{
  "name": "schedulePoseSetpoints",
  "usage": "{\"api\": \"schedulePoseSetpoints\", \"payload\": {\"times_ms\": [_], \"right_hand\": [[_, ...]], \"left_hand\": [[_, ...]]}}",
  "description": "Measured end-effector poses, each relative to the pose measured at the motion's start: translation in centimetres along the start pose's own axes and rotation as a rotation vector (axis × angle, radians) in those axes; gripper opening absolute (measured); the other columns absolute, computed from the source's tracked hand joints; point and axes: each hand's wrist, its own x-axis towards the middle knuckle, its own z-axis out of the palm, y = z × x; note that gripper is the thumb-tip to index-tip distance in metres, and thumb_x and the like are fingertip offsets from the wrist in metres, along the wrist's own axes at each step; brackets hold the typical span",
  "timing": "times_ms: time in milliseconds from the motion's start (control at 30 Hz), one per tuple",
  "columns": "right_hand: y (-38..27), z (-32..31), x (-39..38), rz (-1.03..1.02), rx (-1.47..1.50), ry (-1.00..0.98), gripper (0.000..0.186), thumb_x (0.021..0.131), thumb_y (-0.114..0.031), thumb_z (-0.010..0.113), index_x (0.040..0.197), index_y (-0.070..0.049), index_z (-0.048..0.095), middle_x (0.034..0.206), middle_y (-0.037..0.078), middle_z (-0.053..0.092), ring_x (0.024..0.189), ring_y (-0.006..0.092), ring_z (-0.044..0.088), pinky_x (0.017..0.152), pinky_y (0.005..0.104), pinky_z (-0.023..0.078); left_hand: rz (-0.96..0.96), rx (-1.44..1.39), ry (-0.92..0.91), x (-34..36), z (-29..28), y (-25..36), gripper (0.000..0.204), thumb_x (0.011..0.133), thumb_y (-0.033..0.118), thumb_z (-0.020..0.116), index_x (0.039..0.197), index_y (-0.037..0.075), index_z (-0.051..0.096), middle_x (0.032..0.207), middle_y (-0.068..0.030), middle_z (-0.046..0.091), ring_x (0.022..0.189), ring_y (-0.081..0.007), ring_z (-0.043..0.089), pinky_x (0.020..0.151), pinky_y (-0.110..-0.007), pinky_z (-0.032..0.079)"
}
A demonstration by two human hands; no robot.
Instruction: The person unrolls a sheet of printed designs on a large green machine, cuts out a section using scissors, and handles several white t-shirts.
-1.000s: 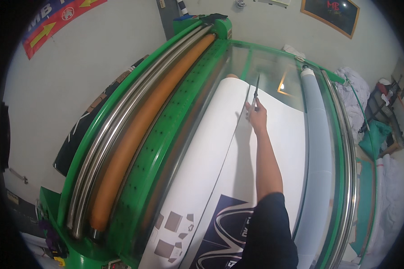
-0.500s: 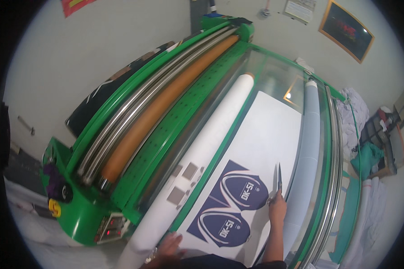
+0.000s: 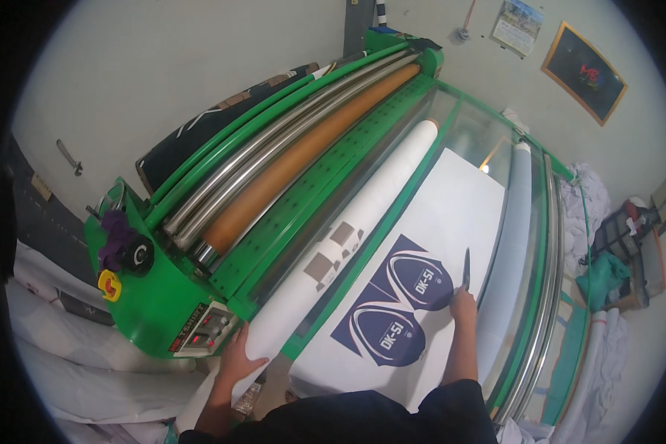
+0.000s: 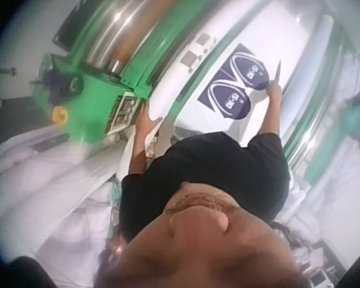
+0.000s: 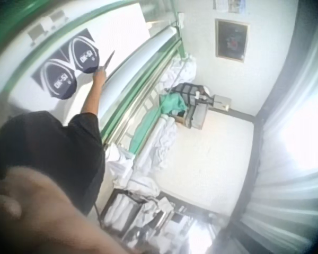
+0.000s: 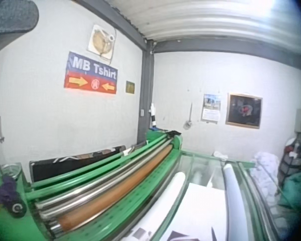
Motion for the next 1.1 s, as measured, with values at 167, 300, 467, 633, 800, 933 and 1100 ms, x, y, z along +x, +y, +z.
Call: {"api": "schedulePoseSetpoints", "payload": {"times_ms": [167, 300, 467, 633, 800, 933, 1100], "right_hand": [[-9.0, 2.6, -5.9, -0.245, 0.343, -0.048, 0.063, 0.084, -0.032, 0.078, 0.128, 0.010, 0.060, 0.111, 0.026, 0.070, 0.097, 0.0335, 0.071, 0.084, 0.0416, 0.056], [-23.9, 2.2, -17.6, -0.221, 1.197, -0.810, 0.080, 0.097, -0.034, 0.068, 0.154, 0.006, 0.028, 0.141, 0.021, 0.054, 0.122, 0.0259, 0.056, 0.098, 0.0380, 0.050], [-31.3, 5.4, -22.1, 0.071, 1.562, -0.971, 0.092, 0.093, -0.049, 0.070, 0.158, -0.003, 0.024, 0.154, 0.013, 0.037, 0.137, 0.0294, 0.040, 0.113, 0.0504, 0.036], [-31.9, 7.2, -18.6, 0.255, 1.880, -0.981, 0.077, 0.091, -0.066, 0.062, 0.148, -0.018, 0.043, 0.138, 0.003, 0.053, 0.127, 0.0245, 0.049, 0.106, 0.0448, 0.039], [-31.4, 6.5, -17.6, 0.203, 2.193, -1.091, 0.078, 0.086, -0.073, 0.060, 0.138, -0.014, 0.053, 0.120, 0.007, 0.065, 0.112, 0.0269, 0.061, 0.099, 0.0480, 0.049], [-32.7, 10.5, -18.0, 0.280, 2.369, -1.124, 0.080, 0.093, -0.065, 0.057, 0.146, -0.007, 0.046, 0.141, 0.018, 0.055, 0.129, 0.0365, 0.054, 0.108, 0.0551, 0.045], [-31.5, 11.5, -19.7, 0.339, 2.483, -1.121, 0.083, 0.090, -0.066, 0.060, 0.146, -0.006, 0.046, 0.139, 0.020, 0.057, 0.124, 0.0383, 0.057, 0.105, 0.0565, 0.047]], "left_hand": [[0.004, 0.060, -0.013, 1.1, -1.4, -2.4, 0.124, 0.065, 0.041, 0.088, 0.161, 0.008, 0.016, 0.151, -0.0247, 0.040, 0.135, -0.0430, 0.046, 0.108, -0.053, 0.040], [-0.150, 0.391, 0.034, -1.7, -1.7, 1.4, 0.134, 0.058, 0.036, 0.093, 0.162, 0.017, 0.010, 0.150, -0.0208, 0.037, 0.134, -0.0428, 0.045, 0.104, -0.060, 0.039], [-0.037, 0.063, -0.102, 0.5, -2.6, -3.7, 0.131, 0.052, 0.032, 0.095, 0.157, 0.011, 0.021, 0.144, -0.0249, 0.047, 0.129, -0.0423, 0.051, 0.107, -0.051, 0.043], [0.009, -0.539, -0.509, -1.6, -2.4, -6.2, 0.120, 0.057, 0.028, 0.099, 0.151, -0.001, 0.030, 0.139, -0.0197, 0.054, 0.128, -0.0295, 0.054, 0.109, -0.039, 0.043], [-0.277, -0.984, -0.812, -8.8, -1.2, -8.5, 0.099, 0.073, 0.012, 0.088, 0.152, 0.002, 0.030, 0.141, -0.0119, 0.053, 0.128, -0.0252, 0.053, 0.107, -0.042, 0.044], [-0.319, -1.179, -0.850, -13.5, 2.6, -13.2, 0.097, 0.077, 0.011, 0.085, 0.154, 0.003, 0.028, 0.145, -0.0122, 0.049, 0.135, -0.0245, 0.046, 0.114, -0.042, 0.036], [-0.152, -0.700, -0.578, -18.6, 0.3, -8.5, 0.094, 0.085, 0.028, 0.079, 0.156, 0.002, 0.024, 0.153, -0.0183, 0.037, 0.144, -0.0289, 0.034, 0.119, -0.045, 0.026]]}}
